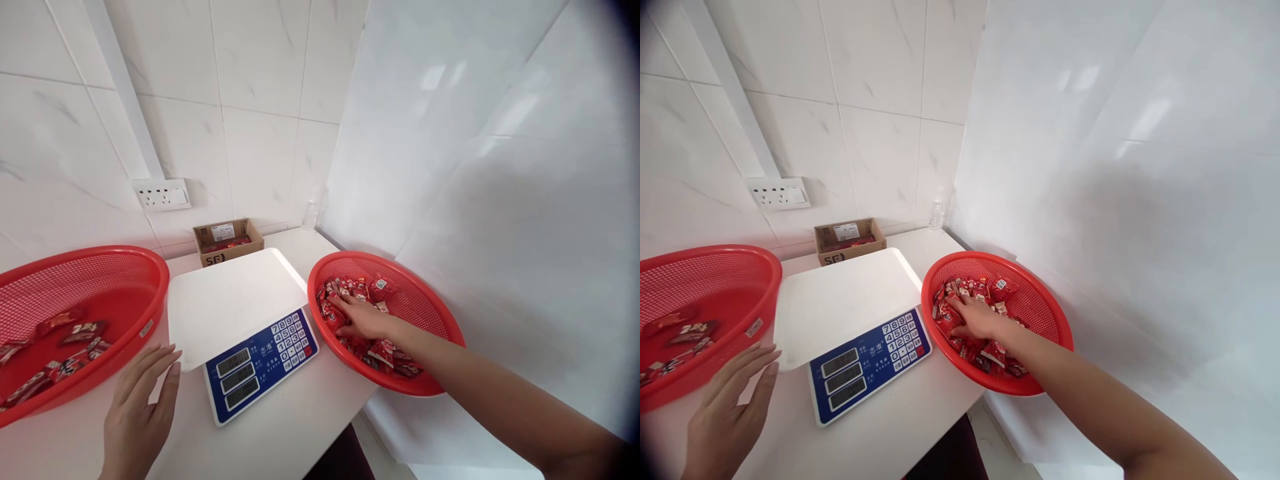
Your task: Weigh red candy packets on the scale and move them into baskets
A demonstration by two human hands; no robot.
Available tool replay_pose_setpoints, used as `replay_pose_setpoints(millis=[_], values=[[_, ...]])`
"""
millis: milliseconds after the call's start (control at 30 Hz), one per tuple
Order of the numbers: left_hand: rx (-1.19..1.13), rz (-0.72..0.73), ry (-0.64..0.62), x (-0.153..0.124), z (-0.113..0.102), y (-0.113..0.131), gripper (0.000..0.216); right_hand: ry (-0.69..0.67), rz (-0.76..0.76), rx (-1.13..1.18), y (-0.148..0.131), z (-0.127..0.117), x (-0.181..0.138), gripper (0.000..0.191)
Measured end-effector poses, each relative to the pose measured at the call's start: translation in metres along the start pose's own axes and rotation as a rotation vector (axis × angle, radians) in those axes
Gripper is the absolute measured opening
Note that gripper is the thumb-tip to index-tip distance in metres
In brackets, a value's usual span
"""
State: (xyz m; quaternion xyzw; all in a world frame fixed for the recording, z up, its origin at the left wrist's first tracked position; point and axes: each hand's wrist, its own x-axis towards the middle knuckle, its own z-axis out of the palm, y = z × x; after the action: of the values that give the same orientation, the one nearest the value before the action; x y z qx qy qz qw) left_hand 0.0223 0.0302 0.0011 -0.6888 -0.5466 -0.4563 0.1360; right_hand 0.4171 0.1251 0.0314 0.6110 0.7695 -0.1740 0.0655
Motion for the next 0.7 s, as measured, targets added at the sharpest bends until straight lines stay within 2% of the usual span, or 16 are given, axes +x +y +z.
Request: replay_pose_setpoints(millis=[133,367,533,633,700], values=[[-0.010,0.000,0.013,-0.001,0.001,-0.002,0.016,0.073,0.003,-0.046,0.000,0.005,0.001,0.063],[-0.030,-0.028,0.007,-0.003,0.002,-0.004,0.015,0.207,0.104,-0.013,0.008,-0.031,-0.004,0.020],[-0.019,-0.020,0.009,-0.002,-0.001,-0.002,0.014,0.277,0.184,-0.060,0.010,-0.054,-0.005,0.011],[-0.016,-0.004,0.012,-0.002,0.000,-0.002,0.014,0.355,0.118,0.050,-0.006,-0.069,-0.003,0.013],[-0.025,0.016,0.018,-0.003,0.000,-0.002,0.014,0.389,0.018,0.160,-0.027,-0.078,0.002,0.015]])
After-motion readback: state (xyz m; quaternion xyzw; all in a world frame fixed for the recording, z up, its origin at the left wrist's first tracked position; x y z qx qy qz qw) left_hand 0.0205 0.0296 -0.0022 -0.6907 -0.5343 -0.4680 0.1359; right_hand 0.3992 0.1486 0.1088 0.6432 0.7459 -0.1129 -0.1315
